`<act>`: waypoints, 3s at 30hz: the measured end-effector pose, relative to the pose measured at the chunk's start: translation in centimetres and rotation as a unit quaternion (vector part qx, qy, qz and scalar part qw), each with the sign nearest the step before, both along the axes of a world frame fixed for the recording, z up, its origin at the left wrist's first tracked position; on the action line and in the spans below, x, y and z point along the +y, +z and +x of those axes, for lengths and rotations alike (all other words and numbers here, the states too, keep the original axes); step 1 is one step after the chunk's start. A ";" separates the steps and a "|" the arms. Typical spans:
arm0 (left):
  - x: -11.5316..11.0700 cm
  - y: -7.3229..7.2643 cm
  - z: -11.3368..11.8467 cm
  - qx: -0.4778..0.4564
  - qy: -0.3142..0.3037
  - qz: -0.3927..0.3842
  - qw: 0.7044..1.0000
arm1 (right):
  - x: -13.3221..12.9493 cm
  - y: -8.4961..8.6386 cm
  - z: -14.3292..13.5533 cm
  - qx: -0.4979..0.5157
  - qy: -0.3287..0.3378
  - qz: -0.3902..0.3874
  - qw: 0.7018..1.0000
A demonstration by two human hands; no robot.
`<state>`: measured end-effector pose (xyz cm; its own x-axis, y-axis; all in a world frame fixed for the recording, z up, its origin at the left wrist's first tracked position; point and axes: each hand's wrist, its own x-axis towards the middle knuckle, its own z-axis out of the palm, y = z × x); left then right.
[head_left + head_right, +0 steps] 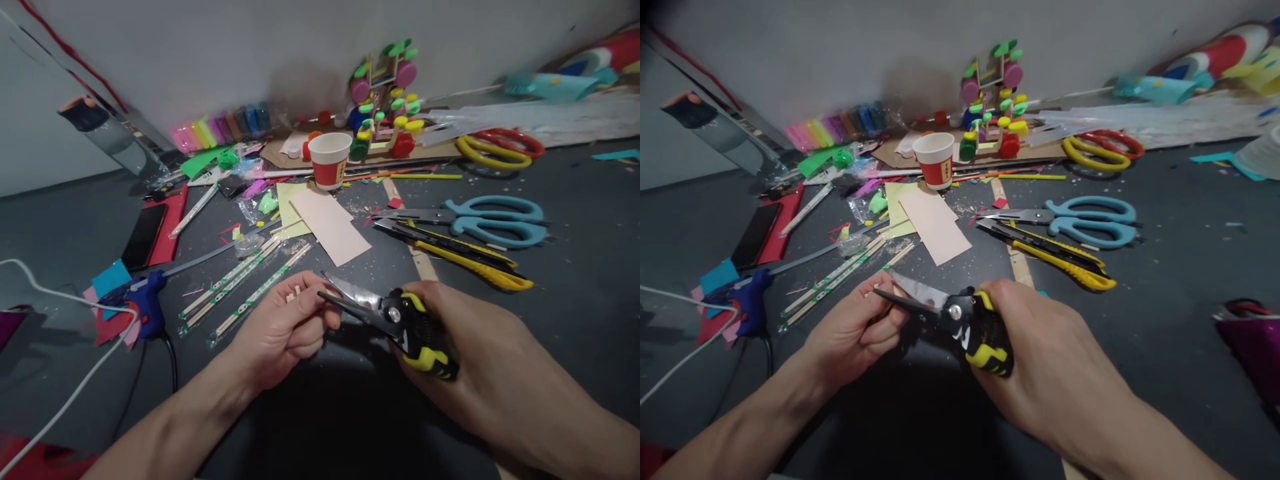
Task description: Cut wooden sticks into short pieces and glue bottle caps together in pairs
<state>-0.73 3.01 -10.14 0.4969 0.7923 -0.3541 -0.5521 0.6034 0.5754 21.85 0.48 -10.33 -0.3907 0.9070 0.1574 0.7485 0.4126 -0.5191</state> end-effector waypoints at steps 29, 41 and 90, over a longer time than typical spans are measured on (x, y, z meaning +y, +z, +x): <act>-0.6 -0.1 0.2 -0.085 -0.061 -0.064 0.992 | 0.1 0.4 -0.1 -0.018 0.038 0.063 0.997; 0.4 0.0 -0.4 0.005 0.010 -0.028 1.000 | 0.2 0.3 0.3 -0.003 -0.026 0.049 0.998; 0.8 0.7 -0.9 0.145 -0.004 -0.006 0.989 | -0.2 0.1 -0.1 -0.019 0.011 -0.050 0.998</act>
